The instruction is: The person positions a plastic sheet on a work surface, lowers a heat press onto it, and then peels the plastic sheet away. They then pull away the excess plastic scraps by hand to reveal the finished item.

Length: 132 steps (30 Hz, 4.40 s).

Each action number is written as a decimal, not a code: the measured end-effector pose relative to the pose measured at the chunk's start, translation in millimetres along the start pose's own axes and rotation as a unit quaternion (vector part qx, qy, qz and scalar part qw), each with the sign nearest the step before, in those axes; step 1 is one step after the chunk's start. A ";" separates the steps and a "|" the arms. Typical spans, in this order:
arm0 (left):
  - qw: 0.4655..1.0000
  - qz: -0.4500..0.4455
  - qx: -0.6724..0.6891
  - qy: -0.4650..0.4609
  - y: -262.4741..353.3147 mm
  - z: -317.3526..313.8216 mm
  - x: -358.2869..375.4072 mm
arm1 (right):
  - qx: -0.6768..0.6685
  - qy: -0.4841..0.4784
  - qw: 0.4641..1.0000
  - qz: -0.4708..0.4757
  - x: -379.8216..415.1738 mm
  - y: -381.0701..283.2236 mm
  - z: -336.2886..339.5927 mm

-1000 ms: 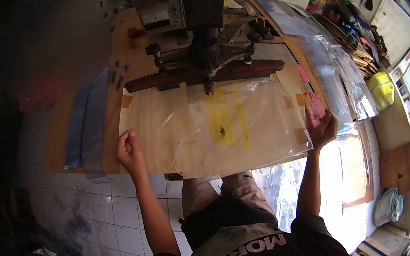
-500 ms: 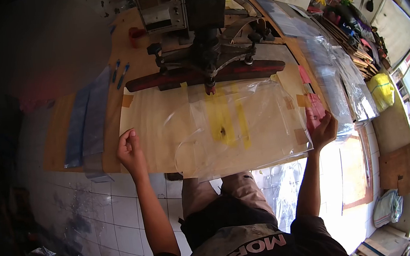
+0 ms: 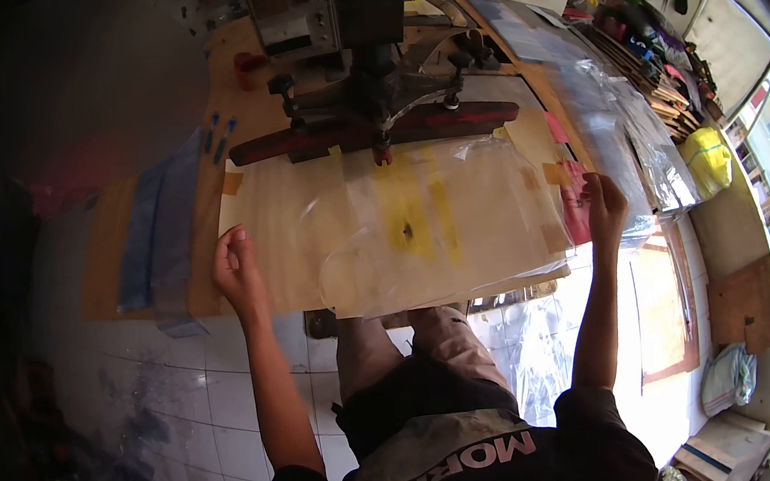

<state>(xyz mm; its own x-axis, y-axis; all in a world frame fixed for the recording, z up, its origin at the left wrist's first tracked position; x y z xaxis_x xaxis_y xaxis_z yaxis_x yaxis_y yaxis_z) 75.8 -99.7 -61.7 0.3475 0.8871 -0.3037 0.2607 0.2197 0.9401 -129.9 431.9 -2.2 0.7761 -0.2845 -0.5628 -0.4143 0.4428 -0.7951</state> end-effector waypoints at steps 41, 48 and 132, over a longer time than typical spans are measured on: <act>0.949 -0.053 0.181 -0.253 136.5 -44.9 132.7 | -0.233 -0.109 0.966 0.034 78.3 -136.5 50.9; 0.925 -0.207 0.211 -0.238 180.0 -29.1 144.2 | -0.293 -0.043 0.952 0.082 72.6 -155.5 72.1; 0.658 -0.594 0.287 -0.364 270.7 -97.8 350.6 | -0.125 -0.077 0.986 0.085 97.9 -110.6 212.4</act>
<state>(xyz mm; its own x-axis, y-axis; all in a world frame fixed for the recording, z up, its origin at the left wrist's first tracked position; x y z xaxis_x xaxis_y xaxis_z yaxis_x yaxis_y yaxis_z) 180.1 310.5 101.4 -0.1228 -0.2475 -0.9611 0.9622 0.2074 -0.1764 92.9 535.7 78.6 0.7402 -0.0832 -0.6672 -0.6339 0.2445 -0.7337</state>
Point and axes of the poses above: each hand's wrist, its own x-axis away from the middle knuckle, its own z-axis out of the back of the hand, y = z × x, the point moved 7 cm from there along -x, towards the middle knuckle, and after that the axes turned 10 degrees about y, right-handed, at the moved point
